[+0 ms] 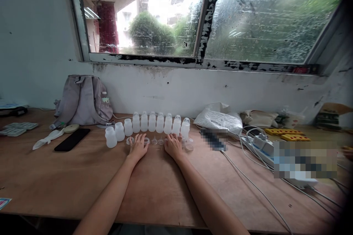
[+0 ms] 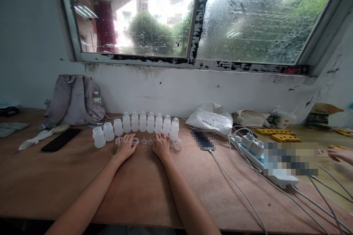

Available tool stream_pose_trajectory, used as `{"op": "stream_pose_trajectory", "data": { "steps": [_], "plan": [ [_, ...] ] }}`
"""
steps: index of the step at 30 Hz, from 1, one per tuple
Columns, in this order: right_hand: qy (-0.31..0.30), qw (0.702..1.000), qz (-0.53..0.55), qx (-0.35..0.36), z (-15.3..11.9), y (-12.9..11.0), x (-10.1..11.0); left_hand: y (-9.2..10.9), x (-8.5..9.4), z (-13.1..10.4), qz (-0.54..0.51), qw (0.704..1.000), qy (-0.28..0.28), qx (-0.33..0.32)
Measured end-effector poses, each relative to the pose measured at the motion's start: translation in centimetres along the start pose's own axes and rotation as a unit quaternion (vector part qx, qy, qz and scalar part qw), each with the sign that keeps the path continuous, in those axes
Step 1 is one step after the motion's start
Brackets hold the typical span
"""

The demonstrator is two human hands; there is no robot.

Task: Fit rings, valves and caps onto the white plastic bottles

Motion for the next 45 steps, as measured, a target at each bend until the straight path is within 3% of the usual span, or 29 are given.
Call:
{"op": "stream_pose_trajectory", "data": {
  "steps": [6, 17, 24, 33, 45],
  "plan": [
    [0.013, 0.999, -0.03, 0.003, 0.1, 0.1, -0.3, -0.2, -0.6, -0.1, 0.013, 0.998, -0.049, 0.023],
    [-0.015, 0.998, -0.013, 0.054, -0.4, -0.5, -0.3, -0.4, -0.5, -0.2, 0.013, 0.997, -0.072, 0.038],
    [-0.005, 0.999, -0.006, 0.049, 0.0, -0.1, -0.7, -0.1, -0.3, 0.0, 0.019, 0.999, -0.039, 0.014],
    [0.016, 0.999, -0.025, 0.025, 0.0, 0.0, -0.8, -0.2, -0.4, -0.1, 0.019, 0.995, -0.086, 0.051],
    [-0.003, 0.999, -0.024, 0.021, 0.0, 0.2, -1.1, -0.1, -0.3, -0.1, 0.004, 0.997, -0.07, 0.039]
  ]
}}
Point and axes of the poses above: each hand's wrist, its own z-axis towards the middle knuckle, its own x-axis out of the back of the hand, y = z × x, the point moved 2 cm from there along z, towards the middle knuckle, and after that the axes turned 14 degrees about -x, right-handed, at the moved point
